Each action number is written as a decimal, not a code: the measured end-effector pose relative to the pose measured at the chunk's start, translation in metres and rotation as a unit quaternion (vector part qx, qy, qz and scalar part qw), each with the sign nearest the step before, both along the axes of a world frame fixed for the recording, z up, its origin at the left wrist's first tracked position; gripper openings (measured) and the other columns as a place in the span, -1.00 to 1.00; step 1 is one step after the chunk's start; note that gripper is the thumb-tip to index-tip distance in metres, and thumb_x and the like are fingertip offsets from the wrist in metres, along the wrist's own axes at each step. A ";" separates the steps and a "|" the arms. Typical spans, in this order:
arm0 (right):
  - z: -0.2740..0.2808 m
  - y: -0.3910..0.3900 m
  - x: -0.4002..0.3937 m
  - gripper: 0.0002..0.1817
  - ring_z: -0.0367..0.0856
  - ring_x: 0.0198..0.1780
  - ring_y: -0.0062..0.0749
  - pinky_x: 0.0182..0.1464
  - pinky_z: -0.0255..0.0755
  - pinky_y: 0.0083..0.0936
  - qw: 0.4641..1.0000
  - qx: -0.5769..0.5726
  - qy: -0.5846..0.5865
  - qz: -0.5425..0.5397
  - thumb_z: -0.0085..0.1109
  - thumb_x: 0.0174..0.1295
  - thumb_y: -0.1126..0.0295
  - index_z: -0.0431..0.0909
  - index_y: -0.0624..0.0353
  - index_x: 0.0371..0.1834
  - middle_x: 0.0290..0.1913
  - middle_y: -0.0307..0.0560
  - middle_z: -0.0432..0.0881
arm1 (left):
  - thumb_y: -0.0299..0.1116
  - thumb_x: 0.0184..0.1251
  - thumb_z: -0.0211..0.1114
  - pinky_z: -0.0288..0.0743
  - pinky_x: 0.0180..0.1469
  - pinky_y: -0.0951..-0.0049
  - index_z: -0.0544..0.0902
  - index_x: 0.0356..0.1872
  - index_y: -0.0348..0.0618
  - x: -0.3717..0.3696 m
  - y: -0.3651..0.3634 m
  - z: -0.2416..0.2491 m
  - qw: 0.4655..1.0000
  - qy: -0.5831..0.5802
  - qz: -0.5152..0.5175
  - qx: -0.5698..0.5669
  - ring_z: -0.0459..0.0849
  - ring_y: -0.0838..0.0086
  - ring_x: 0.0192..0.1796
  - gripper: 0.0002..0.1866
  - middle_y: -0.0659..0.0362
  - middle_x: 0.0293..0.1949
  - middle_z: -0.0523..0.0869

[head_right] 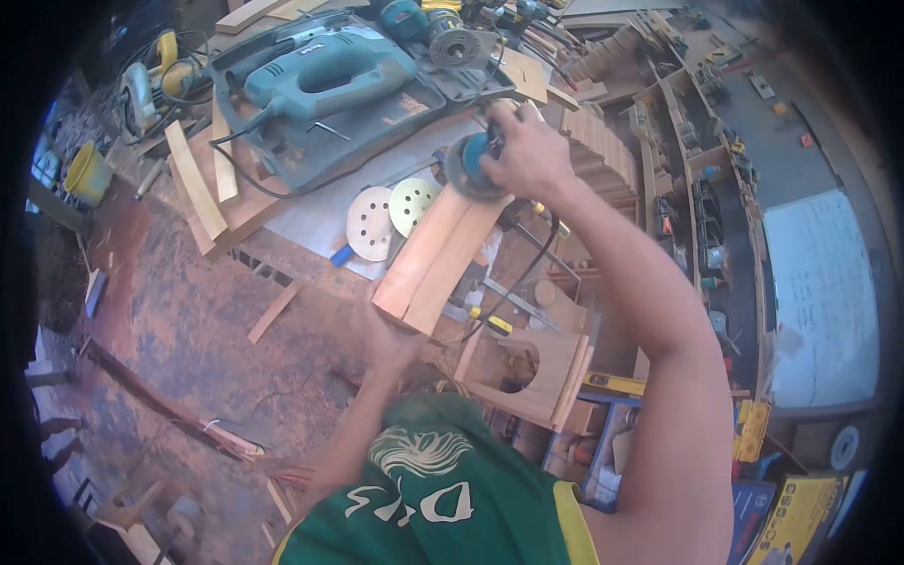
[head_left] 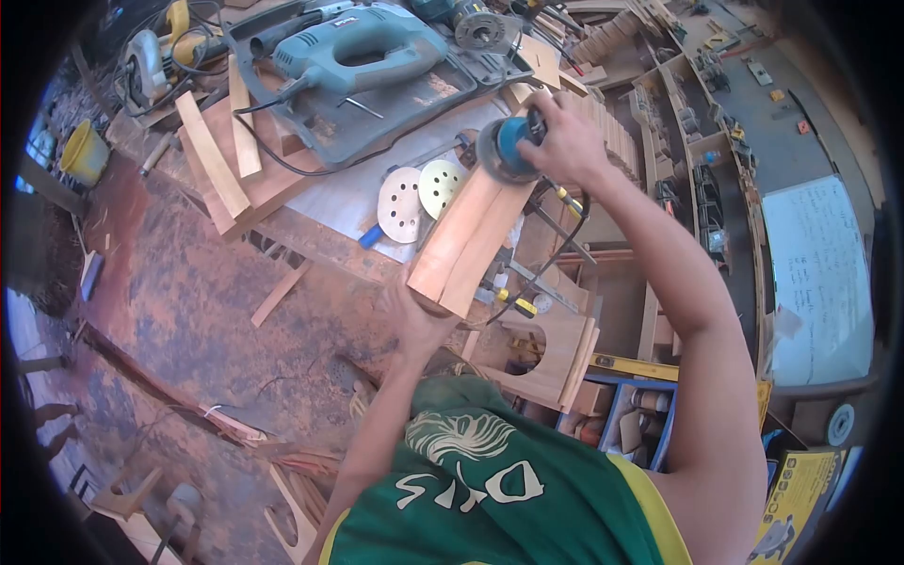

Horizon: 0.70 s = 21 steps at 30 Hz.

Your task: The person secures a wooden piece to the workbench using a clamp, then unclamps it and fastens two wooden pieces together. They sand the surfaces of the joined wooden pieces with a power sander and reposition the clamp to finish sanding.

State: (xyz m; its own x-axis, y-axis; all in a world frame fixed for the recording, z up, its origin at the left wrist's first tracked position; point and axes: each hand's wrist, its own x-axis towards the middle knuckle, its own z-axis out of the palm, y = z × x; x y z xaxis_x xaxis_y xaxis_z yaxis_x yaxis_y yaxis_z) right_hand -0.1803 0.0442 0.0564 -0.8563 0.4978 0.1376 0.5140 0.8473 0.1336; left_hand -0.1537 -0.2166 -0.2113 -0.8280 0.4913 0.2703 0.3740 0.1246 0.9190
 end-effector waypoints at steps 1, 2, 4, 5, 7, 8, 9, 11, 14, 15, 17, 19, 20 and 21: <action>-0.001 0.003 0.000 -0.39 0.73 0.07 0.21 0.12 0.63 0.02 1.000 0.001 -0.002 -0.005 0.42 0.11 0.15 0.52 -0.10 0.29 0.08 0.18 0.58 | -0.09 -0.24 0.79 0.23 0.38 -0.15 0.26 0.55 -0.27 0.000 -0.003 0.001 1.000 -0.004 -0.002 -0.001 0.44 -0.14 0.35 0.26 -0.16 0.28 0.52; 0.000 0.007 0.001 -0.38 0.73 0.08 0.21 0.12 0.62 0.02 1.000 0.004 -0.003 -0.010 0.42 0.12 0.14 0.51 -0.09 0.29 0.09 0.18 0.58 | -0.10 -0.25 0.79 0.22 0.38 -0.16 0.25 0.55 -0.27 -0.001 -0.003 0.003 1.000 -0.008 -0.003 -0.001 0.44 -0.15 0.35 0.26 -0.17 0.28 0.51; -0.001 0.010 0.004 -0.38 0.73 0.09 0.19 0.13 0.62 0.00 1.000 0.018 0.002 0.013 0.40 0.12 0.13 0.51 -0.08 0.30 0.09 0.16 0.59 | -0.11 -0.25 0.79 0.22 0.38 -0.18 0.24 0.56 -0.26 -0.001 -0.001 0.005 1.000 -0.021 -0.010 0.001 0.43 -0.17 0.34 0.27 -0.17 0.29 0.49; -0.001 0.010 0.005 -0.39 0.73 0.09 0.18 0.13 0.62 0.00 1.000 0.020 0.009 0.011 0.41 0.12 0.13 0.52 -0.08 0.29 0.09 0.16 0.59 | -0.12 -0.26 0.79 0.22 0.38 -0.18 0.24 0.56 -0.26 -0.001 -0.002 0.006 0.999 -0.031 -0.017 0.001 0.42 -0.18 0.35 0.27 -0.18 0.29 0.49; -0.001 0.005 0.005 -0.40 0.72 0.09 0.17 0.14 0.62 0.00 1.000 0.017 0.024 0.002 0.41 0.12 0.12 0.53 -0.09 0.28 0.09 0.15 0.59 | -0.13 -0.25 0.79 0.22 0.40 -0.21 0.23 0.56 -0.27 0.001 -0.004 0.005 0.999 -0.040 -0.026 -0.009 0.40 -0.20 0.36 0.27 -0.19 0.31 0.47; -0.004 0.011 0.009 -0.40 0.73 0.07 0.17 0.13 0.63 -0.02 0.998 0.022 0.047 0.029 0.41 0.10 0.12 0.55 -0.09 0.26 0.07 0.14 0.60 | -0.13 -0.24 0.79 0.21 0.41 -0.23 0.22 0.56 -0.28 0.000 -0.005 0.005 0.999 -0.037 -0.027 -0.019 0.39 -0.21 0.38 0.27 -0.20 0.32 0.47; -0.004 0.007 0.014 -0.40 0.73 0.06 0.17 0.12 0.64 -0.02 0.999 0.017 0.039 0.021 0.41 0.10 0.13 0.56 -0.09 0.26 0.06 0.14 0.60 | -0.14 -0.22 0.79 0.20 0.42 -0.25 0.21 0.56 -0.29 -0.001 -0.006 0.006 0.999 -0.033 -0.026 -0.029 0.38 -0.22 0.40 0.27 -0.21 0.33 0.46; 0.002 -0.001 0.017 -0.40 0.74 0.04 0.17 0.10 0.64 -0.03 0.999 0.010 0.027 0.015 0.41 0.09 0.13 0.56 -0.08 0.26 0.04 0.14 0.61 | -0.14 -0.19 0.79 0.18 0.49 -0.24 0.17 0.58 -0.32 -0.005 -0.010 0.009 0.998 -0.030 -0.054 -0.025 0.36 -0.22 0.43 0.29 -0.23 0.37 0.44; -0.011 0.013 0.027 -0.42 0.75 0.01 0.14 0.06 0.66 -0.03 0.996 0.022 0.071 0.051 0.38 0.08 0.19 0.57 -0.08 0.25 0.01 0.14 0.62 | -0.13 -0.13 0.79 0.15 0.57 -0.19 0.11 0.61 -0.37 -0.022 -0.038 0.030 0.993 0.000 -0.116 -0.031 0.34 -0.19 0.49 0.32 -0.25 0.43 0.40; -0.015 0.016 0.029 -0.42 0.75 0.01 0.13 0.05 0.66 -0.04 0.994 0.023 0.085 0.059 0.37 0.08 0.20 0.57 -0.08 0.25 0.00 0.14 0.62 | -0.12 -0.11 0.79 0.14 0.60 -0.17 0.10 0.62 -0.39 -0.031 -0.047 0.047 0.989 0.014 -0.140 -0.035 0.33 -0.18 0.51 0.32 -0.26 0.45 0.39; -0.011 0.003 0.031 -0.50 0.75 0.01 0.12 0.02 0.64 -0.06 0.996 0.000 0.065 0.068 0.28 0.18 0.25 0.59 -0.05 0.24 0.02 0.16 0.61 | -0.09 -0.08 0.78 0.15 0.60 -0.11 0.08 0.64 -0.41 -0.053 -0.044 0.097 0.989 0.066 -0.132 0.010 0.33 -0.16 0.53 0.34 -0.26 0.49 0.37; -0.013 -0.004 0.030 -0.54 0.74 0.03 0.11 0.01 0.63 -0.05 0.994 -0.010 0.063 0.090 0.25 0.23 0.27 0.60 -0.03 0.24 0.03 0.16 0.60 | -0.05 -0.04 0.77 0.17 0.61 -0.08 0.08 0.64 -0.43 -0.068 -0.013 0.134 0.984 0.114 -0.140 0.010 0.32 -0.15 0.56 0.33 -0.26 0.52 0.35; -0.013 -0.008 0.030 -0.55 0.74 0.03 0.10 0.02 0.63 -0.05 0.993 -0.033 0.060 0.093 0.24 0.25 0.27 0.61 -0.04 0.24 0.04 0.16 0.60 | -0.03 -0.02 0.76 0.18 0.61 -0.07 0.09 0.64 -0.44 -0.074 0.010 0.149 0.979 0.135 -0.152 -0.012 0.31 -0.16 0.57 0.32 -0.25 0.53 0.34; -0.011 -0.013 0.032 -0.57 0.74 0.03 0.10 0.03 0.63 -0.04 0.992 -0.056 0.057 0.096 0.23 0.27 0.28 0.61 -0.05 0.24 0.05 0.15 0.60 | -0.01 0.00 0.75 0.19 0.61 -0.07 0.09 0.64 -0.44 -0.078 0.033 0.162 0.974 0.155 -0.164 -0.034 0.29 -0.16 0.59 0.32 -0.25 0.55 0.33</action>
